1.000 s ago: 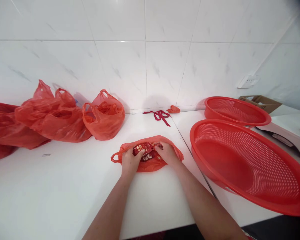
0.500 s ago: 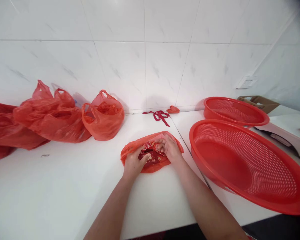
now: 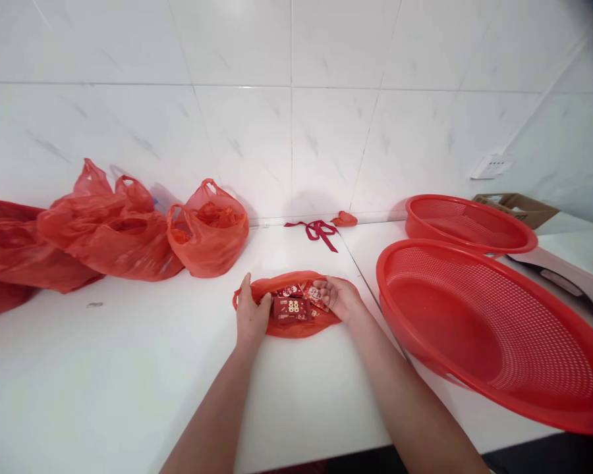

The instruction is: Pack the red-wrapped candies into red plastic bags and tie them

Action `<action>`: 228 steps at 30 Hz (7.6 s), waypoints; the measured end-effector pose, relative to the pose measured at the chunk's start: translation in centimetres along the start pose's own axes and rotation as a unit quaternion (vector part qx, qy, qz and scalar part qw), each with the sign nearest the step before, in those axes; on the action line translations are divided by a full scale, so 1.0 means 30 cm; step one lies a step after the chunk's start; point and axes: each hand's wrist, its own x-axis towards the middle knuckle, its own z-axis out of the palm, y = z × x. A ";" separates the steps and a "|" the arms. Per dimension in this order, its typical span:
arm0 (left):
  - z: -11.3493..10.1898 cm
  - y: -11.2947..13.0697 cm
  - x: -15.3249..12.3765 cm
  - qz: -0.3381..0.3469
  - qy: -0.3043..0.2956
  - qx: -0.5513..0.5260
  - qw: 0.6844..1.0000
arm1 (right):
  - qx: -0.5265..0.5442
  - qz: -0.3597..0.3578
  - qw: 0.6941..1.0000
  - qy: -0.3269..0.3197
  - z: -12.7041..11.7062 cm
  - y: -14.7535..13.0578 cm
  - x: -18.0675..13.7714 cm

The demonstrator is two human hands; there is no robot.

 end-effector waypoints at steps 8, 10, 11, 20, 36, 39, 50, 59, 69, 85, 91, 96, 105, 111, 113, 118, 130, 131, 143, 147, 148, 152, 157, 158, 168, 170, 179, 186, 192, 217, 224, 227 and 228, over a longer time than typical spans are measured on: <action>-0.038 -0.016 0.019 -0.010 -0.033 0.109 0.993 | -0.248 -0.019 0.967 -0.047 -0.007 -0.009 -0.028; -0.045 -0.011 0.021 -0.047 -0.051 0.047 0.997 | -0.278 -0.028 0.959 -0.048 -0.021 -0.017 -0.030; -0.047 -0.009 0.022 -0.068 -0.060 0.003 0.996 | -0.286 -0.033 0.957 -0.046 -0.028 -0.020 -0.028; -0.059 -0.026 0.061 -0.261 -0.101 -0.432 0.857 | -0.265 -0.115 0.956 0.040 -0.047 -0.013 0.015; -0.067 0.040 -0.021 0.092 0.156 -0.001 0.984 | -0.481 -0.316 0.818 -0.025 0.071 0.038 -0.069; -0.043 0.059 -0.045 0.174 -0.017 0.031 0.984 | -0.479 -0.316 0.818 -0.048 0.076 0.043 -0.065; -0.004 -0.002 -0.010 0.149 -0.093 0.104 0.979 | -0.511 -0.269 0.811 -0.089 0.049 0.055 -0.045; 0.032 -0.042 -0.008 0.119 -0.127 0.123 0.977 | -0.500 -0.264 0.816 -0.116 0.056 0.056 -0.054; 0.038 -0.043 -0.016 0.156 -0.147 0.155 0.964 | -0.472 -0.222 0.853 -0.030 0.027 0.061 -0.023; -0.008 -0.006 0.004 -0.035 -0.068 -0.016 0.997 | -0.519 -0.310 0.797 0.018 0.037 -0.002 -0.066; -0.003 -0.007 0.003 -0.027 -0.058 -0.035 0.997 | -0.616 -0.199 0.761 -0.047 -0.004 -0.002 -0.058; 0.000 -0.008 0.004 -0.025 -0.062 -0.033 0.997 | -0.641 -0.200 0.740 -0.024 -0.011 0.010 -0.057; -0.007 0.020 -0.013 0.065 -0.040 -0.001 0.997 | -0.628 -0.188 0.755 -0.032 0.017 -0.026 -0.080; 0.022 0.021 -0.042 0.088 -0.077 -0.037 0.992 | -0.584 -0.229 0.779 0.005 0.034 -0.049 -0.084; 0.037 0.020 -0.051 0.080 -0.105 -0.061 0.989 | -0.548 -0.252 0.797 0.010 0.035 -0.048 -0.084; 0.042 0.034 -0.057 0.127 -0.080 -0.043 0.988 | -0.432 -0.276 0.858 0.016 0.038 -0.032 -0.072; 0.046 0.041 -0.060 0.298 -0.053 0.003 0.953 | -0.344 -0.211 0.914 -0.044 0.082 0.025 -0.073; 0.049 0.047 -0.066 0.309 -0.056 0.006 0.950 | -0.348 -0.216 0.912 -0.040 0.088 0.026 -0.076; 0.047 0.049 -0.063 0.236 -0.058 0.016 0.970 | -0.300 -0.163 0.934 -0.109 0.124 0.058 -0.108; 0.036 0.051 -0.055 0.181 -0.097 -0.009 0.979 | -0.304 -0.144 0.934 -0.118 0.117 0.053 -0.109; 0.034 0.053 -0.054 0.172 -0.108 -0.016 0.979 | -0.301 -0.140 0.935 -0.120 0.117 0.052 -0.110; 0.031 0.062 -0.055 0.163 -0.142 -0.045 0.975 | -0.277 -0.130 0.943 -0.132 0.116 0.057 -0.103; 0.035 0.063 -0.062 0.145 -0.132 -0.074 0.978 | -0.305 -0.148 0.933 -0.121 0.113 0.067 -0.095; 0.036 0.062 -0.063 0.136 -0.127 -0.083 0.979 | -0.313 -0.149 0.931 -0.119 0.113 0.068 -0.096; 0.028 0.068 -0.062 0.075 -0.149 -0.108 0.980 | -0.334 -0.159 0.918 -0.146 0.115 0.059 -0.100; 0.026 0.069 -0.060 0.077 -0.149 -0.105 0.980 | -0.336 -0.163 0.915 -0.151 0.117 0.059 -0.100; 0.020 0.065 -0.056 0.099 -0.153 -0.108 0.977 | -0.331 -0.169 0.913 -0.168 0.117 0.061 -0.105; 0.042 0.054 -0.064 0.092 -0.143 -0.126 0.977 | -0.317 -0.162 0.922 -0.154 0.120 0.049 -0.109; 0.032 0.054 -0.057 0.080 -0.166 -0.127 0.975 | -0.331 -0.156 0.918 -0.153 0.119 0.051 -0.107; 0.046 0.030 -0.051 0.085 -0.134 -0.140 0.977 | -0.349 -0.166 0.913 -0.130 0.107 0.067 -0.091; 0.036 0.044 -0.044 0.093 -0.113 -0.102 0.984 | -0.349 -0.210 0.908 -0.099 0.100 0.068 -0.083; 0.032 0.045 -0.041 0.106 -0.112 -0.094 0.984 | -0.352 -0.216 0.906 -0.096 0.097 0.068 -0.079; 0.032 0.045 -0.040 0.108 -0.110 -0.091 0.984 | -0.355 -0.218 0.904 -0.096 0.097 0.068 -0.078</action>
